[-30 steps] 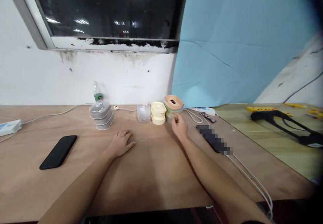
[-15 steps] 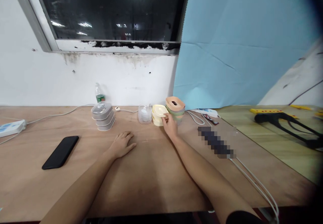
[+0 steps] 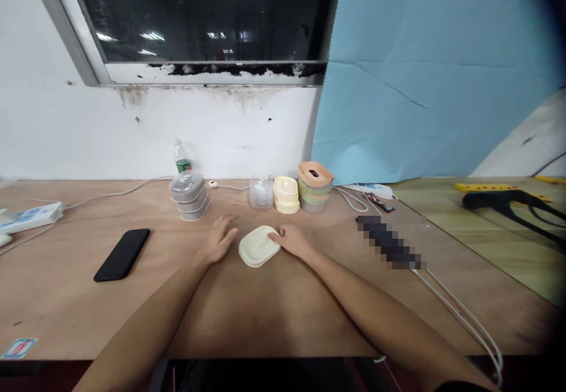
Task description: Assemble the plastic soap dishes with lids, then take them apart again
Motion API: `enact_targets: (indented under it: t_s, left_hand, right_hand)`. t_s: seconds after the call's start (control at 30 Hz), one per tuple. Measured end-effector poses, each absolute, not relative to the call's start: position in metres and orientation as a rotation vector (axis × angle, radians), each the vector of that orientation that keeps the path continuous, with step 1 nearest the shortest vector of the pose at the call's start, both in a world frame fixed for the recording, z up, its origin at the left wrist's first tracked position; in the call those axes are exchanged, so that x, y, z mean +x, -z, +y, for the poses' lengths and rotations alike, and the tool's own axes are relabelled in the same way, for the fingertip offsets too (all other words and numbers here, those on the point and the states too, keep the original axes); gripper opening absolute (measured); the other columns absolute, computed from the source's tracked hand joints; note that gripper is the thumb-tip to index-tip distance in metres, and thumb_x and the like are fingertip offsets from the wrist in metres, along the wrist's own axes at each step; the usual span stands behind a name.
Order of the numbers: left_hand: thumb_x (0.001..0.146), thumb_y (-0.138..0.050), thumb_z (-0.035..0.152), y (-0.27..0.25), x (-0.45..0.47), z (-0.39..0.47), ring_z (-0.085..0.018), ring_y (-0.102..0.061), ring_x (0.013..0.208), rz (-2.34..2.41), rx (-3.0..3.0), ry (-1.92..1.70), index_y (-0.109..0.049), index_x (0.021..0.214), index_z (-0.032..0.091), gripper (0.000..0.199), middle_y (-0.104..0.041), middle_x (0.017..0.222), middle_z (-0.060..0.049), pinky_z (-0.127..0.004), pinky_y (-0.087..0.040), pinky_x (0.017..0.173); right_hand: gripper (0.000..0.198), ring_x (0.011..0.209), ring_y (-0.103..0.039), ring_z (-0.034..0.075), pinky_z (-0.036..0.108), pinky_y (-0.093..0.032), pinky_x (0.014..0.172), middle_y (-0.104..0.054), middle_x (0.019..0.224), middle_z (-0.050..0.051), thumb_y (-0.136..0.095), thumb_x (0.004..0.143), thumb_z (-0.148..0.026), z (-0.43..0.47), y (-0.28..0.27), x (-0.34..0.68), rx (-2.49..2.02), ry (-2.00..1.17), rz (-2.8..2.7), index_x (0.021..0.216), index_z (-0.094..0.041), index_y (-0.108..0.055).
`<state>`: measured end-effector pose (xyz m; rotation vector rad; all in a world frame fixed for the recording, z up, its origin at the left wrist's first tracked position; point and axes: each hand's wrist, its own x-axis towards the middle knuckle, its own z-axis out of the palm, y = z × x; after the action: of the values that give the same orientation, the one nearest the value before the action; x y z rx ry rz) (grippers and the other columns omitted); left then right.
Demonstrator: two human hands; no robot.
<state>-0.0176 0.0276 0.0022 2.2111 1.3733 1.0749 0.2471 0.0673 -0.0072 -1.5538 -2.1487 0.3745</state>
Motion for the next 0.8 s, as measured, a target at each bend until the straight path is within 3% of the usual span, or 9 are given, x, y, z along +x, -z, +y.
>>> enact_targets:
  t_s: [0.1, 0.2, 0.33, 0.5, 0.63, 0.8]
  left_hand:
    - [0.082, -0.051, 0.063, -0.009, -0.011, 0.019, -0.03, -0.046, 0.121, 1.357, 2.439, -0.717, -0.051, 0.13, 0.025, 0.061, -0.051, 0.132, -0.01, -0.046, -0.036, 0.102]
    - [0.08, -0.052, 0.065, -0.005, -0.005, 0.018, -0.031, -0.046, 0.12, 1.39, 2.499, -0.52, -0.05, 0.132, 0.029, 0.063, -0.051, 0.132, -0.009, -0.047, -0.036, 0.099]
    - [0.092, -0.04, 0.048, 0.006, -0.004, 0.025, -0.03, -0.047, 0.121, 1.491, 2.502, -0.537, -0.047, 0.135, 0.026, 0.049, -0.051, 0.133, -0.01, -0.046, -0.036, 0.099]
    - [0.09, -0.035, 0.024, 0.011, -0.008, 0.03, -0.026, -0.048, 0.12, 1.523, 2.495, -0.576, -0.046, 0.135, 0.025, 0.046, -0.055, 0.132, -0.007, -0.044, -0.035, 0.099]
    - [0.091, -0.032, 0.022, 0.011, -0.007, 0.028, -0.024, -0.046, 0.123, 1.506, 2.504, -0.632, -0.03, 0.144, 0.025, 0.054, -0.05, 0.138, -0.007, -0.044, -0.032, 0.102]
    - [0.095, -0.032, 0.043, 0.01, -0.008, 0.027, -0.028, -0.046, 0.124, 1.59, 2.42, -0.653, -0.021, 0.147, 0.021, 0.058, -0.049, 0.138, -0.012, -0.046, -0.032, 0.101]
  right_hand:
    - [0.043, 0.049, -0.042, 0.012, 0.026, -0.024, 0.05, -0.052, 0.051, -0.001, -0.058, 0.076, -0.055, 0.073, 0.008, 0.248, -1.544, -0.31, -2.108, 0.052, -0.02, -0.05]
    - [0.036, 0.055, -0.049, 0.014, 0.025, -0.031, 0.054, -0.057, 0.058, -0.001, -0.052, 0.082, -0.053, 0.079, 0.001, 0.259, -1.419, -0.288, -1.916, 0.068, -0.02, -0.058]
    - [0.038, 0.061, -0.053, 0.017, 0.026, -0.038, 0.06, -0.058, 0.063, 0.0, -0.047, 0.085, -0.049, 0.091, -0.018, 0.288, -1.411, -0.149, -1.597, 0.102, -0.018, -0.06]
    - [0.048, 0.066, -0.056, 0.019, 0.029, -0.039, 0.064, -0.064, 0.075, 0.004, -0.045, 0.087, -0.042, 0.118, -0.047, 0.32, -1.445, -0.009, -1.536, 0.126, -0.016, -0.051]
    - [0.042, 0.074, -0.059, 0.023, 0.03, -0.04, 0.066, -0.069, 0.091, 0.009, -0.051, 0.084, -0.039, 0.142, -0.063, 0.329, -1.569, 0.076, -1.634, 0.12, -0.019, -0.058]
    - [0.025, 0.078, -0.06, 0.023, 0.031, -0.042, 0.069, -0.068, 0.087, 0.009, -0.051, 0.084, -0.034, 0.15, -0.066, 0.328, -1.548, 0.104, -1.624, 0.099, -0.018, -0.063]
